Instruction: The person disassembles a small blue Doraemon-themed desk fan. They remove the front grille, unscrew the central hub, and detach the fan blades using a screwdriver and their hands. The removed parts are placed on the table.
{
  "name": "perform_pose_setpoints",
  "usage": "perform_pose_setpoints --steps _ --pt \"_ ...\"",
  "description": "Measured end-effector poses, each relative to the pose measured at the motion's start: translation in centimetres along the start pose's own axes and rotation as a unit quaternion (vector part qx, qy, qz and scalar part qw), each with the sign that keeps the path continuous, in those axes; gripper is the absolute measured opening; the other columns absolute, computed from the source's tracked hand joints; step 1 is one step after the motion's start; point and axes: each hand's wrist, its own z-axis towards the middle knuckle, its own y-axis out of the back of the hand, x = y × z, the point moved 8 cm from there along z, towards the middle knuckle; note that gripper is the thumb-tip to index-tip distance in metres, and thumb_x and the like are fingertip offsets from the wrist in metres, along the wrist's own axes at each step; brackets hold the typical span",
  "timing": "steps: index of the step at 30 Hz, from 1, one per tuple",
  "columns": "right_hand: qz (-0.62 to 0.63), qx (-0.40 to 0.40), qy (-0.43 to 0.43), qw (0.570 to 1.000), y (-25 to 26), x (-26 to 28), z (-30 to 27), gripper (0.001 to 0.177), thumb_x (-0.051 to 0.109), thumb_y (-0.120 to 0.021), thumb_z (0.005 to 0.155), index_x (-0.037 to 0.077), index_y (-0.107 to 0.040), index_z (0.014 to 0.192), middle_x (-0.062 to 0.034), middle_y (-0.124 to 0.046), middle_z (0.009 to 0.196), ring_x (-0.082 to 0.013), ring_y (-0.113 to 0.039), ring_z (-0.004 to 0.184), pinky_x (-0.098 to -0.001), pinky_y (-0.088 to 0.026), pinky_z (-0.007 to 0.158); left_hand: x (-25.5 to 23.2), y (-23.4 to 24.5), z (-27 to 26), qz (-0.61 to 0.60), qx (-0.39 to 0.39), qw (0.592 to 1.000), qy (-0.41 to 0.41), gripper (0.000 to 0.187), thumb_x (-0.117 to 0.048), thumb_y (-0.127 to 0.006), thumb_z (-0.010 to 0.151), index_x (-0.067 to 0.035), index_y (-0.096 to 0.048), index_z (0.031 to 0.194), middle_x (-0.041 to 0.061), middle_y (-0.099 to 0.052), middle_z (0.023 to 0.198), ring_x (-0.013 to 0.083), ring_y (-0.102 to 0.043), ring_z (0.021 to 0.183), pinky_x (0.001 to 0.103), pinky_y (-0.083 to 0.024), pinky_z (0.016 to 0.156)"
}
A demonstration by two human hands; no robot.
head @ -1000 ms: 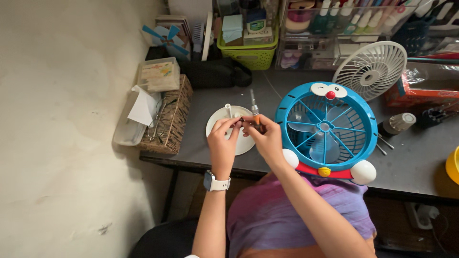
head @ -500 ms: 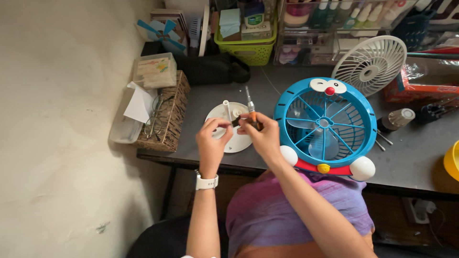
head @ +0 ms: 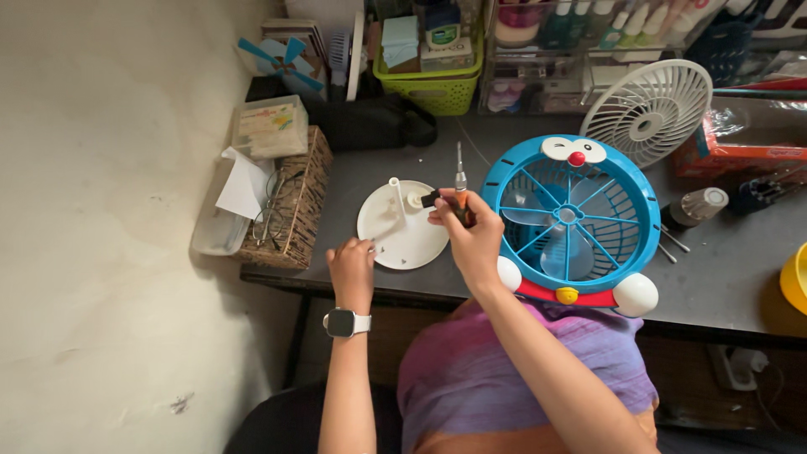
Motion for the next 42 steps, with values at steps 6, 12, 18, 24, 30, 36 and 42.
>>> perform_pose_setpoints --steps 6,12,18,24,30,36,42 --pt "0.035 0.033 -0.018 0.999 -0.2 -1.0 0.2 0.02 0.004 -0.068 0.095 -0.006 -0.07 0.112 -0.0081 -0.075 0.092 -0.0136 -0.076 0.081 -0.0254 -0.064 0.075 -4.3 5.6 1.2 -0.254 -0.055 0.966 0.003 0.021 -0.017 -0.073 0.094 -0.007 -0.075 0.112 0.009 -0.075 0.108 0.0247 -0.072 0.095 0.039 -0.051 0.086" --pt "0.159 0.114 -0.114 0.974 -1.4 -3.2 -0.2 0.02 0.005 -0.075 0.096 -0.006 -0.072 0.111 -0.0082 -0.069 0.087 -0.0111 -0.062 0.068 -0.0234 -0.049 0.058 -11.1 11.1 2.1 -0.368 -0.057 0.922 -0.105 0.037 -0.014 -0.082 0.084 -0.003 -0.071 0.118 0.013 -0.074 0.12 0.0212 -0.073 0.106 0.032 -0.058 0.088" --pt "0.177 0.115 -0.135 0.968 -1.3 -3.0 0.2 0.022 0.008 -0.072 0.096 -0.007 -0.068 0.112 -0.0101 -0.073 0.095 -0.0163 -0.074 0.082 -0.0238 -0.055 0.066 -9.5 10.2 3.5 -0.368 -0.058 0.926 -0.056 0.021 -0.01 -0.079 0.089 -0.005 -0.078 0.11 0.011 -0.08 0.107 0.0182 -0.078 0.091 0.03 -0.06 0.079" --pt "0.106 -0.024 0.006 0.994 1.3 0.1 0.2 0.022 0.014 -0.065 0.103 -0.006 -0.065 0.109 -0.0159 -0.077 0.101 -0.0192 -0.078 0.081 -0.0276 -0.062 0.068 -3.5 7.4 5.3 -0.258 -0.111 0.96 -0.006 0.017 -0.005 -0.075 0.091 -0.003 -0.076 0.108 0.013 -0.076 0.108 0.0209 -0.075 0.091 0.029 -0.062 0.079" --pt "-0.041 -0.127 0.073 0.988 6.9 3.1 -3.5 0.012 0.009 -0.069 0.104 -0.003 -0.07 0.105 -0.0051 -0.064 0.08 -0.0068 -0.055 0.068 -0.0209 -0.042 0.058 -0.9 0.5 8.5 -0.204 0.005 0.978 -0.043 0.016 -0.001 -0.072 0.085 0.002 -0.074 0.101 0.02 -0.073 0.1 0.0362 -0.07 0.09 0.041 -0.055 0.078" --pt "0.101 -0.096 -0.185 0.973 15.9 0.8 -10.5 0.017 0.013 -0.064 0.094 0.001 -0.075 0.1 0.0063 -0.04 0.058 -0.0032 -0.032 0.046 -0.0232 -0.022 0.041 -0.5 -4.8 11.5 -0.112 0.088 0.988 -0.063 0.019 -0.012 -0.074 0.084 0.0 -0.076 0.099 0.021 -0.072 0.1 0.0405 -0.068 0.095 0.045 -0.052 0.084" --pt "0.014 -0.201 -0.123 0.972 29.5 4.4 -12.0 0.035 0.021 -0.067 0.1 0.008 -0.048 0.074 0.0033 -0.042 0.06 -0.0068 -0.036 0.045 -0.0255 -0.025 0.04 -0.6 1.5 5.9 -0.313 -0.232 0.917 0.089 0.019 -0.013 -0.064 0.104 -0.001 -0.073 0.117 0.013 -0.075 0.106 0.0229 -0.074 0.094 0.033 -0.057 0.081"
